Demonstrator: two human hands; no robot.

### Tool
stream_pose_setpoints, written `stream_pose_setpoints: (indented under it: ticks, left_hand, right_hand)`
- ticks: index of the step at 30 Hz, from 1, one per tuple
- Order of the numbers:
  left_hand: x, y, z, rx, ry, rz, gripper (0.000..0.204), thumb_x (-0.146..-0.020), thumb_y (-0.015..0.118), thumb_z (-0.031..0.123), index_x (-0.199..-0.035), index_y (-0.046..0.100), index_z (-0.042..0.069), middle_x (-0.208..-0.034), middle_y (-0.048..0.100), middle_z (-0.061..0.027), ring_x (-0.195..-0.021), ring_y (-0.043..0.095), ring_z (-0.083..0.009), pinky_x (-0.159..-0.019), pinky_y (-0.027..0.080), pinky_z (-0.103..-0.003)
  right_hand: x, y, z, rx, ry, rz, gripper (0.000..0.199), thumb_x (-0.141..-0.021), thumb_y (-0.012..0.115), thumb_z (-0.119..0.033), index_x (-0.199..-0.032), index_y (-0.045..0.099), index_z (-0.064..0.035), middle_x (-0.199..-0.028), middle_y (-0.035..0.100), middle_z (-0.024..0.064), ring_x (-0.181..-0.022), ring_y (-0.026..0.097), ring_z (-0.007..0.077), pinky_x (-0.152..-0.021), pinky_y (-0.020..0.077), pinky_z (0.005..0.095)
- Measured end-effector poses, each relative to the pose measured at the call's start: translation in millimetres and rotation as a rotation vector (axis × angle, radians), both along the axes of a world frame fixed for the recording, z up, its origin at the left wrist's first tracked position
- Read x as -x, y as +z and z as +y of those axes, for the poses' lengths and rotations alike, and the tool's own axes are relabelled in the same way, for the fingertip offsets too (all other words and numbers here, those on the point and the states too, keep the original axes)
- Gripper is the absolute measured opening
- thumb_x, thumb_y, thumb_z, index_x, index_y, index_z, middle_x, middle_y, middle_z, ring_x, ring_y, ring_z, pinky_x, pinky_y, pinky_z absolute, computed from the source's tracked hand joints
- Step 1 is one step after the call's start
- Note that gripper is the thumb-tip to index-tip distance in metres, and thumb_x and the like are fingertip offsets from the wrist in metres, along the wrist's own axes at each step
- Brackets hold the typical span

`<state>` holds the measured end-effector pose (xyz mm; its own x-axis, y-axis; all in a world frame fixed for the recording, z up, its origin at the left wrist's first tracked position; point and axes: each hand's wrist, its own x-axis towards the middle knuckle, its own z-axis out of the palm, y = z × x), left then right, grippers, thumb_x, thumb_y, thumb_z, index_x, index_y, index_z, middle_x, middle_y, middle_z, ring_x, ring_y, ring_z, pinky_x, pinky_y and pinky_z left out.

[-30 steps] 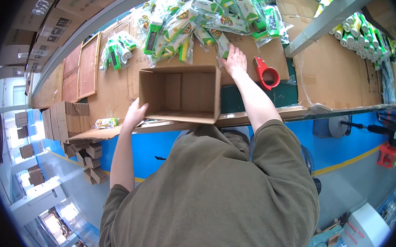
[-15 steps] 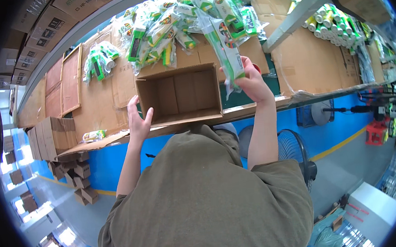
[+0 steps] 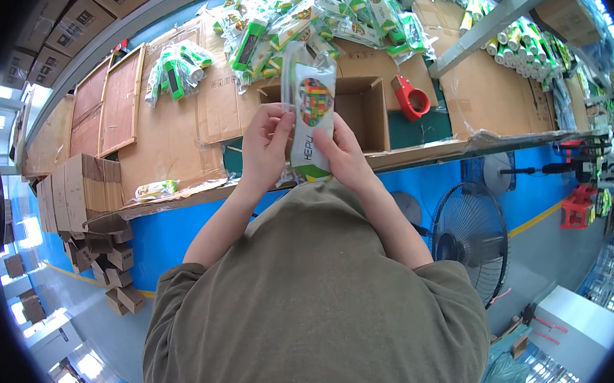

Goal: The person packs multiple wrapped packages into a cardboard box, then seals the box with packing tape using a handheld tape dispenser.

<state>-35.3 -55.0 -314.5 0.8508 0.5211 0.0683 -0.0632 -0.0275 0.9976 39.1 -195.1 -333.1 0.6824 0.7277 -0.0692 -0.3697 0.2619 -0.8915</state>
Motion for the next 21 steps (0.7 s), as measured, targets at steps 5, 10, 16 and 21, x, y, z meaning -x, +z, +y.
stream_pose_setpoints:
  ticks: [5, 10, 16, 21]
  left_hand:
    - [16.1, -7.3, 6.4, -0.251, 0.147, 0.066, 0.014, -0.100, 0.052, 0.016, -0.102, 0.050, 0.002, -0.072, 0.062, -0.0100, -0.062, 0.060, -0.0153, -0.055, 0.045, -0.031]
    - [5.6, -24.1, 12.6, -0.143, 0.054, 0.035, 0.018, -0.103, 0.047, 0.022, -0.102, 0.047, 0.004, -0.070, 0.058, -0.0109, -0.060, 0.055, -0.0148, -0.055, 0.042, -0.030]
    - [-8.4, -38.7, -12.6, -0.021, 0.219, -0.224, 0.012, -0.098, 0.056, 0.010, -0.107, 0.053, 0.004, -0.091, 0.055, -0.0108, -0.074, 0.051, -0.0161, -0.066, 0.042, -0.027]
    - [-7.2, -21.8, 4.1, -0.757, 0.220, -0.167, 0.021, -0.085, 0.064, 0.002, -0.105, 0.067, 0.007, -0.106, 0.053, -0.0096, -0.099, 0.048, -0.0295, -0.083, 0.045, -0.038]
  right_hand:
    - [15.1, 1.5, 14.1, -0.003, -0.035, -0.124, 0.036, -0.099, 0.055, -0.016, -0.130, 0.043, -0.0021, -0.119, 0.059, 0.0076, -0.107, 0.057, 0.0123, -0.089, 0.0487, 0.0281]
    - [22.0, 9.9, 20.8, -0.149, -0.057, 0.082, 0.036, -0.101, 0.051, -0.021, -0.131, 0.046, -0.0010, -0.120, 0.059, 0.0069, -0.107, 0.057, 0.0130, -0.091, 0.0476, 0.0292]
    - [16.1, -3.9, 18.6, -0.091, 0.008, 0.112, 0.048, -0.105, 0.036, -0.038, -0.137, 0.042, -0.0035, -0.125, 0.058, 0.0107, -0.110, 0.060, 0.0213, -0.093, 0.0498, 0.0378]
    - [3.1, -3.8, 13.5, -0.027, 0.016, 0.187, 0.046, -0.105, 0.039, -0.038, -0.136, 0.041, -0.0043, -0.118, 0.057, 0.0080, -0.105, 0.058, 0.0170, -0.090, 0.0489, 0.0336]
